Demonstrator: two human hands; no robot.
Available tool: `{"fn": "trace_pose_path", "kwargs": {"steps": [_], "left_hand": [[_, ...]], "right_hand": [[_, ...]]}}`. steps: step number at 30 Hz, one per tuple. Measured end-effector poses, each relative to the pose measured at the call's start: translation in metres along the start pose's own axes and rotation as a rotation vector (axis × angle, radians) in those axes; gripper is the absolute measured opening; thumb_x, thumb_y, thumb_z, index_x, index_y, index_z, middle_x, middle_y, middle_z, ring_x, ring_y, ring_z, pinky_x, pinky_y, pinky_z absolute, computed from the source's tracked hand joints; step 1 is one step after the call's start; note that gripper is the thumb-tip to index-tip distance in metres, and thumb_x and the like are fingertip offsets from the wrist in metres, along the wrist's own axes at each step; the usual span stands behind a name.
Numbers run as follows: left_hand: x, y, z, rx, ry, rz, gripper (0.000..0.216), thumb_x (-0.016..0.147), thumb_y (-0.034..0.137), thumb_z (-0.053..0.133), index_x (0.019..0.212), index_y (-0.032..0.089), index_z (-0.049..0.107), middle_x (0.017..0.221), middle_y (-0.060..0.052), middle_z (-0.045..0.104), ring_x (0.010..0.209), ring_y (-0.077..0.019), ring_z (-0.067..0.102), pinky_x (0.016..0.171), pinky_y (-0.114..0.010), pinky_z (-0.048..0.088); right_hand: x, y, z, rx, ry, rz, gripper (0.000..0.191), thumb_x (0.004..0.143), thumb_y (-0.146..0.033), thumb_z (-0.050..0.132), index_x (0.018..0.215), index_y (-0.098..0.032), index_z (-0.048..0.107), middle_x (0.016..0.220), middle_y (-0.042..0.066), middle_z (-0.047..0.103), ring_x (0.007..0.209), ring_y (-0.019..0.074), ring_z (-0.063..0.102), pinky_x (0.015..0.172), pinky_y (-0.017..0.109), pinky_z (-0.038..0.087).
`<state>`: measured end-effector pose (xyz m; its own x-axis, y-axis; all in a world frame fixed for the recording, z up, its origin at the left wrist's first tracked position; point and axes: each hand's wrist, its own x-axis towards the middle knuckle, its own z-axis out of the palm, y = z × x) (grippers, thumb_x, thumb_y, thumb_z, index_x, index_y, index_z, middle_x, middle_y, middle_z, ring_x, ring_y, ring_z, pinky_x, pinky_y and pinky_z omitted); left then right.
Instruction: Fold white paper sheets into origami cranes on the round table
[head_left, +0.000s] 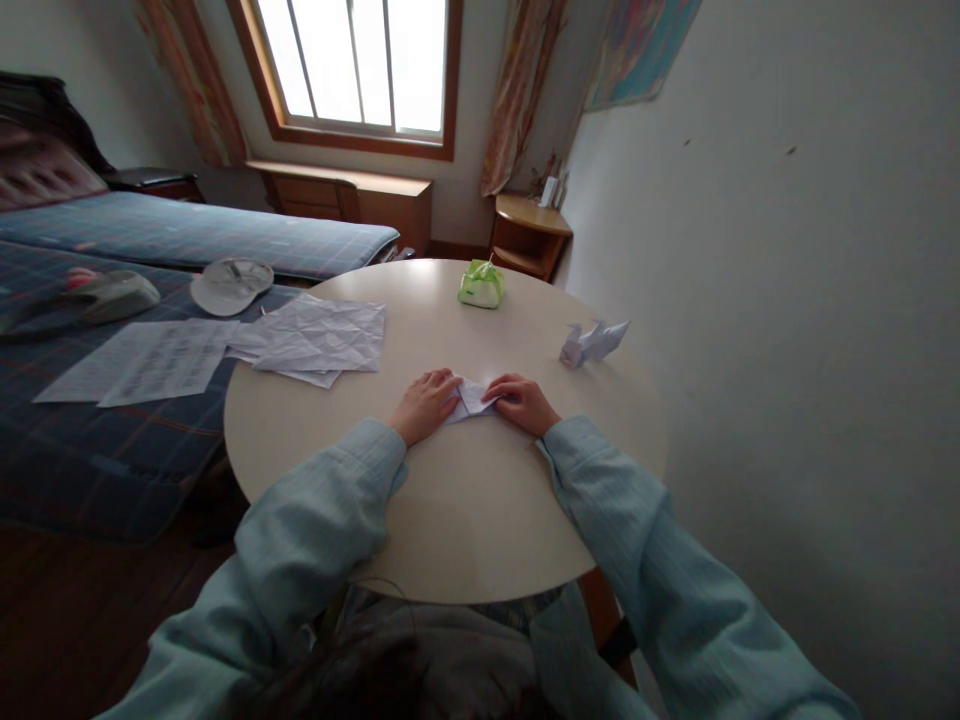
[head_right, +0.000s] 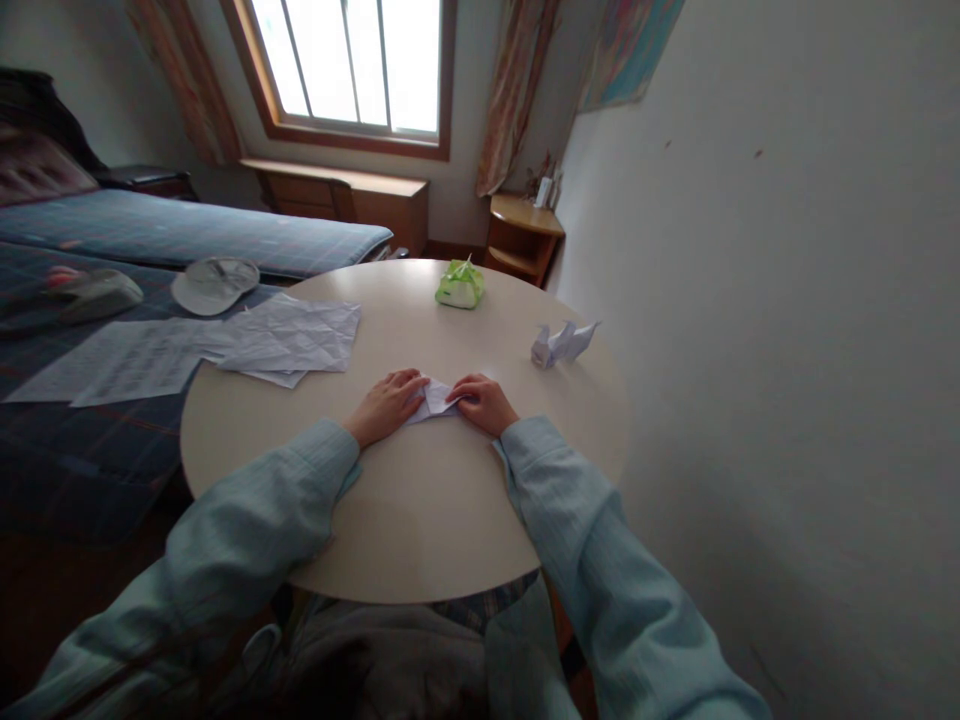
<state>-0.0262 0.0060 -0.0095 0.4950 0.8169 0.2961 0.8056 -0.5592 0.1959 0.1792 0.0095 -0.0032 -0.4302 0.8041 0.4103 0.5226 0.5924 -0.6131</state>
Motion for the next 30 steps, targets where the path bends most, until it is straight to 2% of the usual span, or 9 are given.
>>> {"fn": "trace_pose_path", "kwargs": {"steps": [4,12,19,24,30], "left_hand": [[0.0,-0.002,0.003,0.005,0.006,0.011,0.035,0.085,0.031,0.036,0.117,0.021,0.047,0.126,-0.007,0.044,0.114,-0.0202,0.041,0.097,-0.037,0.035],[0.001,-0.002,0.002,-0.011,0.01,0.02,0.036,0.085,0.031,0.036,0.117,0.02,0.048,0.124,-0.006,0.047,0.114,-0.0196,0.041,0.097,-0.037,0.035],[0.001,-0.001,0.002,-0.013,0.018,0.012,0.036,0.085,0.032,0.036,0.117,0.02,0.048,0.123,-0.007,0.048,0.114,-0.0195,0.042,0.097,-0.037,0.036],[0.001,-0.001,0.002,-0.014,0.012,0.017,0.035,0.085,0.031,0.037,0.116,0.019,0.048,0.123,-0.007,0.048,0.113,-0.0196,0.042,0.096,-0.037,0.036],[0.001,-0.002,0.003,-0.012,0.005,0.016,0.035,0.085,0.032,0.036,0.117,0.02,0.047,0.123,-0.006,0.048,0.113,-0.0194,0.041,0.096,-0.036,0.036]], "right_hand": [[0.0,-0.002,-0.002,0.007,-0.014,0.01,0.025,0.066,-0.007,0.049,0.076,-0.02,0.068,0.082,0.003,0.062,0.08,0.014,0.055,0.079,0.029,0.043],[0.0,-0.006,-0.004,0.012,-0.043,0.022,0.018,0.075,-0.019,0.05,0.075,-0.019,0.068,0.081,0.004,0.062,0.08,0.0144,0.055,0.077,0.029,0.042],[0.001,0.0,-0.001,-0.024,-0.006,0.06,0.025,0.08,-0.028,0.047,0.069,-0.018,0.068,0.077,0.005,0.062,0.075,0.0134,0.055,0.072,0.027,0.042],[0.002,0.006,0.001,-0.115,0.052,0.117,0.02,0.077,-0.027,0.051,0.069,-0.017,0.067,0.073,0.004,0.06,0.068,0.0124,0.053,0.062,0.024,0.041],[0.001,0.007,0.002,-0.134,0.077,0.117,0.01,0.071,-0.023,0.057,0.072,-0.018,0.066,0.071,0.003,0.059,0.062,0.0109,0.05,0.059,0.023,0.04]]}}
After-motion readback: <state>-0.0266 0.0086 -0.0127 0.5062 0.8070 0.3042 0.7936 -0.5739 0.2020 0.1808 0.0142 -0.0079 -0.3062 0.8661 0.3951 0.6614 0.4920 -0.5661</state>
